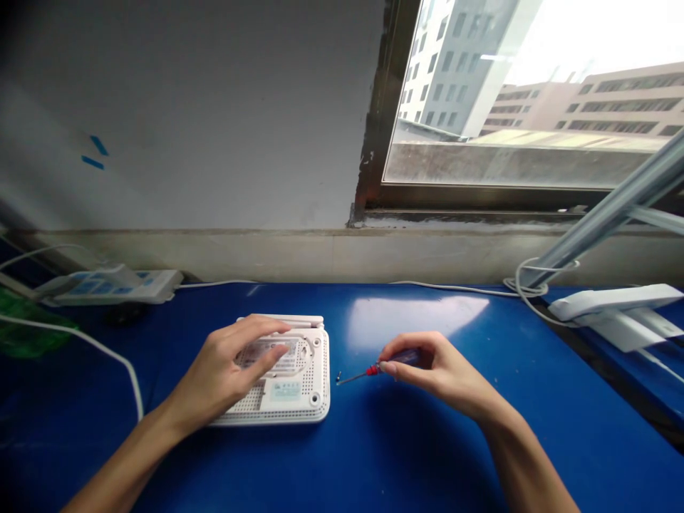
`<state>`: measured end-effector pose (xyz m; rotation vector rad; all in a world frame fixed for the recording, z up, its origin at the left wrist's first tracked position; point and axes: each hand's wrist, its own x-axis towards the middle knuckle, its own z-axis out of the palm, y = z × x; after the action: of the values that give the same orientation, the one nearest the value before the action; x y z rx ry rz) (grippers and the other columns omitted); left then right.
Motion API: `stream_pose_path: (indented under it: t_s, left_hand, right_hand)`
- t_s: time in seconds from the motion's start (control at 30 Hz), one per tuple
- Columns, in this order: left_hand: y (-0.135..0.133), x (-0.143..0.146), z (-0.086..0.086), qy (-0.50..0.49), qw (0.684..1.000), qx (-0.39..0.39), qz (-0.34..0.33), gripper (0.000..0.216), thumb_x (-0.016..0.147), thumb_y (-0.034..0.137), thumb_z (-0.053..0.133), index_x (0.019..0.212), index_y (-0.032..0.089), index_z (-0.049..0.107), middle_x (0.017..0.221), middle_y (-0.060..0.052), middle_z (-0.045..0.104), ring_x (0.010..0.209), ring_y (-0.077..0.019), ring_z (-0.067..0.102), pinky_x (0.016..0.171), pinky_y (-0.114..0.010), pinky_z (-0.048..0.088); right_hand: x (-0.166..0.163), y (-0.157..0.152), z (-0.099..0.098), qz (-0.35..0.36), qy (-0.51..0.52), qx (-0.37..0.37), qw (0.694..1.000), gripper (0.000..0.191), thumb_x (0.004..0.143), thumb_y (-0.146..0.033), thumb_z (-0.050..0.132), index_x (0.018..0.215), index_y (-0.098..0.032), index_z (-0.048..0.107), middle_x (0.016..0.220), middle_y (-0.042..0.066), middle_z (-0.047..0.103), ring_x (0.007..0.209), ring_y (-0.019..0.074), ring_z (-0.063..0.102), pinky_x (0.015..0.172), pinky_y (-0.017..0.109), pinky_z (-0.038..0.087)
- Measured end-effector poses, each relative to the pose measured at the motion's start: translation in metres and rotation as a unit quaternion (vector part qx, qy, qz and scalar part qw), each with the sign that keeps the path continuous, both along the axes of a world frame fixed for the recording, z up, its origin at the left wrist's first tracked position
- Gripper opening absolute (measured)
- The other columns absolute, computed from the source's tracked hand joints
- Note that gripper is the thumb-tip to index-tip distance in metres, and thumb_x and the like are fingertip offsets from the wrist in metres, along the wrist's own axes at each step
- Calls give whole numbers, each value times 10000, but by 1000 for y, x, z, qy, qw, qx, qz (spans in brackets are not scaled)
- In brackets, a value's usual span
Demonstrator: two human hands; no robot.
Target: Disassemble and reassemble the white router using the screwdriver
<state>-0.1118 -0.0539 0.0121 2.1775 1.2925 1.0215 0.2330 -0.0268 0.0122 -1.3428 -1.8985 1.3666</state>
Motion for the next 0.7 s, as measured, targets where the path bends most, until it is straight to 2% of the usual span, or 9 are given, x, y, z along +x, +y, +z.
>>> stream_pose_path:
  t_s: [0.23,0.5,0.7]
  left_hand:
    - [0,3,-1,7,1000,0,-15,187,1004,320,619,1134,240,727,1168,-53,746,1090,-222,691,978,-353,526]
    - [-1,0,-1,16,1000,-12,-14,192,1009,328,609,1142,249,721,1184,-48,736,1110,-227,678,986,-365,520]
    - [-1,2,-1,17,999,-15,-23,178,1007,319,613,1124,245,726,1156,-43,736,1087,-219,679,976,-358,520]
  right_hand:
    - [-4,3,-5,19,-34,-1,999,351,876,-534,722,946,-199,801,941,65,792,881,245,722,755,316,553]
    - [1,5,-10,-17,-31,10,999,363,847,-543,751,953,-199,799,941,62,785,839,225,701,715,301,535]
    - [-8,3,-11,8,-22,-20,1000,347,866,-525,741,960,-193,776,928,56,777,820,211,695,713,296,536]
